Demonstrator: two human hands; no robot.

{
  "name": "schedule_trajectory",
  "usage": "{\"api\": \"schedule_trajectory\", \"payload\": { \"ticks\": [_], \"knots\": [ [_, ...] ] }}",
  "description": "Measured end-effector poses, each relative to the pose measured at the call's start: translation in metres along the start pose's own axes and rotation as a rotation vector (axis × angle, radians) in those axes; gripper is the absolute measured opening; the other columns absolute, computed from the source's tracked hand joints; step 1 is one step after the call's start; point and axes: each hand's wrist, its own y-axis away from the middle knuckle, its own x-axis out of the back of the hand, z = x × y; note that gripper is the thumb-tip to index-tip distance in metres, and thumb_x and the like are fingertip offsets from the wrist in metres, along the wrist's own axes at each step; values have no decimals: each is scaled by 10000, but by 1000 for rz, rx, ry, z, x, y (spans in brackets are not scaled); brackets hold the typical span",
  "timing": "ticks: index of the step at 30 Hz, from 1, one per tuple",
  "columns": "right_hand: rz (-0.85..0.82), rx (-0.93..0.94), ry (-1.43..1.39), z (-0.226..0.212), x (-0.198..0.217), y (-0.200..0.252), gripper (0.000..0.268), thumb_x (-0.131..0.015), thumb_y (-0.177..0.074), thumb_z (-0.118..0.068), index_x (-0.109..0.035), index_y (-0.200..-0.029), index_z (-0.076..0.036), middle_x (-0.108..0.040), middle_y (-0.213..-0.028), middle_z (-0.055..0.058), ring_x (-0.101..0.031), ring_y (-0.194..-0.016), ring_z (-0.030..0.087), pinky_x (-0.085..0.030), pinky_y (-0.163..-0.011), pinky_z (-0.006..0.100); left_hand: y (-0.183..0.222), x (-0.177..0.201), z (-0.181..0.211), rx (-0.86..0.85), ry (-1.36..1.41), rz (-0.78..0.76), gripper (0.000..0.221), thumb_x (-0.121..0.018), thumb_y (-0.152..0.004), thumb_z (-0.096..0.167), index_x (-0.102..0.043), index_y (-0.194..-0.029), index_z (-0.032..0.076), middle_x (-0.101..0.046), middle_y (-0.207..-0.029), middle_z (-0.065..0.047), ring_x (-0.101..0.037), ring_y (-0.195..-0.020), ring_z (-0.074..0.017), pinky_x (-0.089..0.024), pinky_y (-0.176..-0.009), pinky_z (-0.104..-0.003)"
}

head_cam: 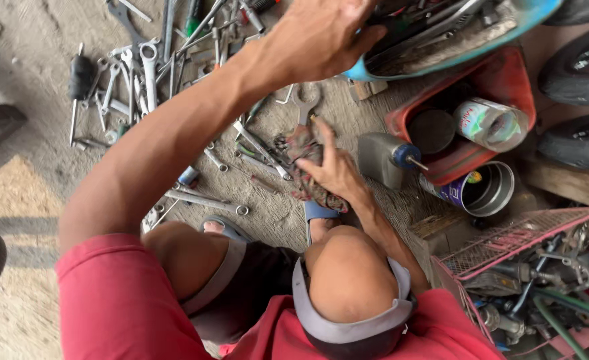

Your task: The person sits on the floor and wipes various metal hand tools with a patterned cloth. They pick up wrenches, pliers, and screwdrivers one by one, wipe them, and place them into a blue plastic bin. The process is repeated for multiple tools.

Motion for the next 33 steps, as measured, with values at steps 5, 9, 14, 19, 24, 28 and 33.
{"api": "schedule_trajectory", "payload": {
  "ticks": [5,9,14,19,24,28,33],
  "knots": [
    [172,291,137,12,2,3,784,-633,-1030,-271,-222,-1696,-221,-350,-1629,412,-415,-1500,539,-410,-1237,540,133,14,-36,353,59,-107,180,-647,-1044,138,-571,-1076,-22,-660,-903,-213,-665,-755,-344,-560,-624,-441],
    [-152,-34,456,5,-7,13,1169,-897,-740,-375,-160,-1641,-261,-142,-1598,411,-213,-1442,599,-323,-1125,604,264,-64,-19,1020,119,-308,476,-610,-1018,450,-664,-885,-3,-675,-716,-182,-677,-601,-298,-562,-521,-464],
    [-332,-48,724,7,-26,16,1183,-930,-667,-316,-225,-1614,-248,-231,-1569,299,-288,-1431,508,-385,-1091,600,324,-174,5,1243,-62,1,586,-745,-881,541,-660,-866,-39,-696,-790,-269,-683,-735,-446,-542,-644,-528],
    [60,69,466,28,-7,-2,630,-827,-805,-248,-606,-1391,-181,-696,-1322,140,-665,-1201,336,-547,-1029,419,318,-160,16,1148,106,183,355,-674,-940,334,-649,-965,-20,-714,-793,-238,-686,-729,-448,-537,-674,-526],
    [78,26,-677,4,0,-26,563,-817,-831,-314,-620,-1266,-17,-729,-1226,97,-686,-1140,246,-534,-1023,385,291,-113,43,1374,778,235,261,-486,-1031,262,-529,-1139,28,-695,-740,-146,-666,-579,-258,-553,-516,-422],
    [-103,231,-504,-47,-46,-65,742,-845,-777,-301,-526,-1399,-54,-643,-1311,123,-612,-1202,241,-515,-1071,414,273,-92,57,756,642,282,168,-524,-1132,186,-584,-1110,30,-660,-848,-90,-580,-670,-165,-504,-590,-350],
    [-60,394,-456,-83,-73,-112,709,-840,-771,-348,-577,-1361,-54,-683,-1268,113,-646,-1168,249,-504,-1065,412,284,-44,81,1091,1116,205,191,-474,-1048,158,-568,-1180,56,-548,-704,-26,-504,-540,-105,-433,-459,-297]
  ]
}}
